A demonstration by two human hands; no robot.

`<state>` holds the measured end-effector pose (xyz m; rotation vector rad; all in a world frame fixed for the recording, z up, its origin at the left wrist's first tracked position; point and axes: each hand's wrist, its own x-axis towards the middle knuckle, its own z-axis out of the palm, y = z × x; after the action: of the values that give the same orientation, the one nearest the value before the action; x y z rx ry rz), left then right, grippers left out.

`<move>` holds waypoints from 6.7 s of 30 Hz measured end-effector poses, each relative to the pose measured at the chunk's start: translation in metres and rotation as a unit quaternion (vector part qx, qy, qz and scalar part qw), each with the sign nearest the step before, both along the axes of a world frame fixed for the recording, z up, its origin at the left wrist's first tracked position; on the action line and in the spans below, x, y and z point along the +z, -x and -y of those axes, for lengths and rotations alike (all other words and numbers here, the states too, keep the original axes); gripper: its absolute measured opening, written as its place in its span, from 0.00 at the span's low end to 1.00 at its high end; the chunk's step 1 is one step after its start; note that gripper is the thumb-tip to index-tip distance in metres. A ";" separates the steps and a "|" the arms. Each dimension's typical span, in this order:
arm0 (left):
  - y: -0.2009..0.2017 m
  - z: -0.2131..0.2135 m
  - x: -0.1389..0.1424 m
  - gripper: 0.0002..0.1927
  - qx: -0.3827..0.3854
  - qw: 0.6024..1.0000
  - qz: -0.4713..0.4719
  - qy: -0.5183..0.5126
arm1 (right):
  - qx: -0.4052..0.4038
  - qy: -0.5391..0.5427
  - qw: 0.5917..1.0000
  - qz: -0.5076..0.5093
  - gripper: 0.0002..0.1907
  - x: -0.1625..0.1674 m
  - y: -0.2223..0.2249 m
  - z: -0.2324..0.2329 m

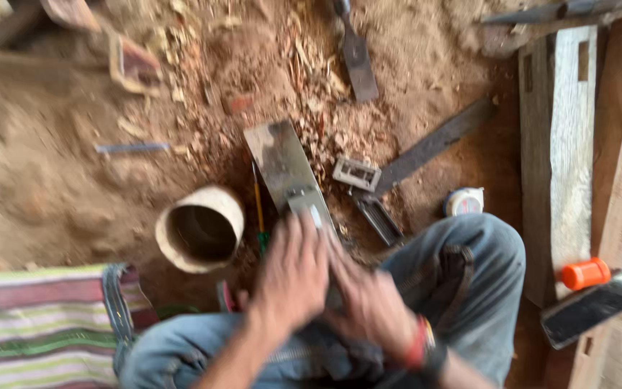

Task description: The person sits on the ground and sharpens a small metal tool on a grinding stone. They repeatedly rub the tool against the stone, occasionally dip it into a small container of liquid, and inspect the edge between strokes.

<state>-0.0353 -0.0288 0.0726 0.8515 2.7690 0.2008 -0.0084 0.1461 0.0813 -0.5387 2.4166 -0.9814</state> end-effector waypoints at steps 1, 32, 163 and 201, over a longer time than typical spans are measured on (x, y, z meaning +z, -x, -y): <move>0.017 0.002 -0.005 0.30 0.016 0.999 -0.025 0.015 | 0.016 -0.037 0.999 0.014 0.53 -0.009 0.017 0.002; 0.034 0.011 -0.030 0.28 0.098 0.993 0.022 -0.058 | 0.041 -0.035 0.997 0.047 0.55 -0.026 0.044 -0.001; 0.028 0.002 -0.025 0.26 0.090 0.995 -0.032 0.011 | 0.032 0.047 0.994 -0.093 0.55 -0.058 0.026 -0.002; 0.021 -0.003 -0.032 0.31 0.026 0.992 -0.065 0.107 | 0.018 -0.127 0.992 -0.002 0.56 -0.079 0.011 0.005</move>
<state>-0.0558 -0.0259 0.0404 0.7639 2.8667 -0.1452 -0.0192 0.1411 0.0021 -0.4910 2.4774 -0.6435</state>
